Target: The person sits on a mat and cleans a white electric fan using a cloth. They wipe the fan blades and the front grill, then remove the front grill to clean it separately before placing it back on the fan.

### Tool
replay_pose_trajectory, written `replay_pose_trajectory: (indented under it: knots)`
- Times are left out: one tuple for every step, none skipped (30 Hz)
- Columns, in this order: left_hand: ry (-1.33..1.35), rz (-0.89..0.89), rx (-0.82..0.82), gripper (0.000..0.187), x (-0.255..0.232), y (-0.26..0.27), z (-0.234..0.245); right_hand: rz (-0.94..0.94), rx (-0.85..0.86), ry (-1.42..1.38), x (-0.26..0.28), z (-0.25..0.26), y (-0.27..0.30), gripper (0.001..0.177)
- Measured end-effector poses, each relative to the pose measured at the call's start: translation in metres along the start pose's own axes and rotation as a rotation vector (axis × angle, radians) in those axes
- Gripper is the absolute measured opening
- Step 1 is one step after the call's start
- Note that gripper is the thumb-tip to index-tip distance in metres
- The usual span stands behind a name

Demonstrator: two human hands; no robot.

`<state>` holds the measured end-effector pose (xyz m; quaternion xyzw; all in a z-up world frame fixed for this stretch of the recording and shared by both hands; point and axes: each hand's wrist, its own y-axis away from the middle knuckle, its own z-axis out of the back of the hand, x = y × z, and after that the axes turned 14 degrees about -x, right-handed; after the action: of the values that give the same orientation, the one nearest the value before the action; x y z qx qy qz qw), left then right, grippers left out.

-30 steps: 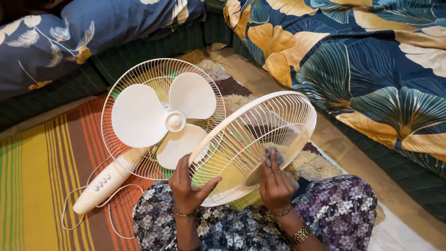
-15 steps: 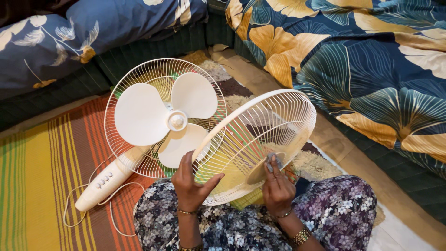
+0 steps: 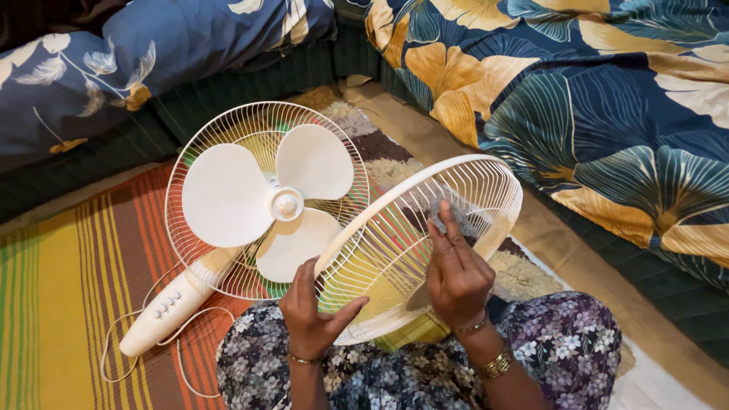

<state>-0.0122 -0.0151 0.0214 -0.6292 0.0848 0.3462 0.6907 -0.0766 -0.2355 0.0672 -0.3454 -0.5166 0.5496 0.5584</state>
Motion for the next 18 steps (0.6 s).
replay_pose_trajectory:
  knots:
    - [-0.005, 0.001, 0.004, 0.087, 0.000, -0.001, 0.000, -0.010, -0.008, -0.009, 0.002, -0.001, -0.002, 0.039]
    - [-0.013, 0.005, 0.008, 0.087, -0.001, -0.002, 0.000, -0.014, -0.022, -0.006, 0.004, -0.002, -0.001, 0.039]
    - [-0.016, 0.000, 0.010, 0.087, -0.001, -0.003, 0.000, -0.019, -0.036, -0.003, 0.005, -0.004, 0.001, 0.039]
    - [-0.017, -0.008, 0.013, 0.086, 0.000, -0.005, -0.002, -0.023, -0.054, 0.001, 0.005, -0.007, 0.005, 0.040]
    - [-0.018, -0.016, 0.016, 0.086, 0.001, -0.008, -0.004, -0.045, -0.063, 0.007, 0.004, -0.011, 0.011, 0.041]
    - [-0.024, -0.010, 0.009, 0.086, 0.002, -0.010, -0.007, -0.067, -0.068, 0.014, 0.003, -0.015, 0.017, 0.042]
    - [-0.029, -0.004, 0.002, 0.086, 0.004, -0.012, -0.010, -0.089, -0.072, 0.021, 0.000, -0.019, 0.024, 0.043]
    - [-0.034, -0.001, -0.003, 0.086, 0.007, -0.014, -0.013, -0.093, -0.036, 0.059, -0.004, -0.023, 0.031, 0.042]
    - [-0.046, 0.026, -0.004, 0.087, 0.011, -0.016, -0.016, -0.097, 0.001, 0.097, -0.010, -0.029, 0.037, 0.042]
    - [-0.059, 0.053, -0.002, 0.089, 0.016, -0.018, -0.020, -0.103, 0.038, 0.135, -0.014, -0.033, 0.044, 0.041]
    - [-0.071, 0.079, -0.001, 0.091, 0.022, -0.021, -0.022, -0.087, 0.058, 0.133, -0.018, -0.036, 0.051, 0.040]
    - [-0.089, 0.122, 0.010, 0.089, 0.029, -0.023, -0.024, -0.068, 0.078, 0.127, -0.021, -0.039, 0.056, 0.039]
    - [-0.106, 0.165, 0.020, 0.087, 0.036, -0.026, -0.025, -0.049, 0.098, 0.121, -0.022, -0.042, 0.060, 0.037]
    - [-0.125, 0.211, 0.029, 0.085, 0.043, -0.027, -0.024, -0.013, 0.090, 0.086, -0.022, -0.043, 0.063, 0.037]
    - [-0.132, 0.233, 0.022, 0.084, 0.049, -0.026, -0.022, 0.023, 0.082, 0.052, -0.021, -0.043, 0.067, 0.036]
    - [-0.138, 0.253, 0.016, 0.083, 0.057, -0.026, -0.019, 0.059, 0.073, 0.018, -0.020, -0.045, 0.070, 0.036]
    - [-0.144, 0.274, 0.009, 0.082, 0.064, -0.025, -0.017, 0.052, 0.090, 0.015, -0.019, -0.047, 0.074, 0.038]
    - [-0.092, 0.248, -0.021, 0.081, 0.071, -0.023, -0.015, 0.043, 0.108, 0.012, -0.016, -0.048, 0.079, 0.040]
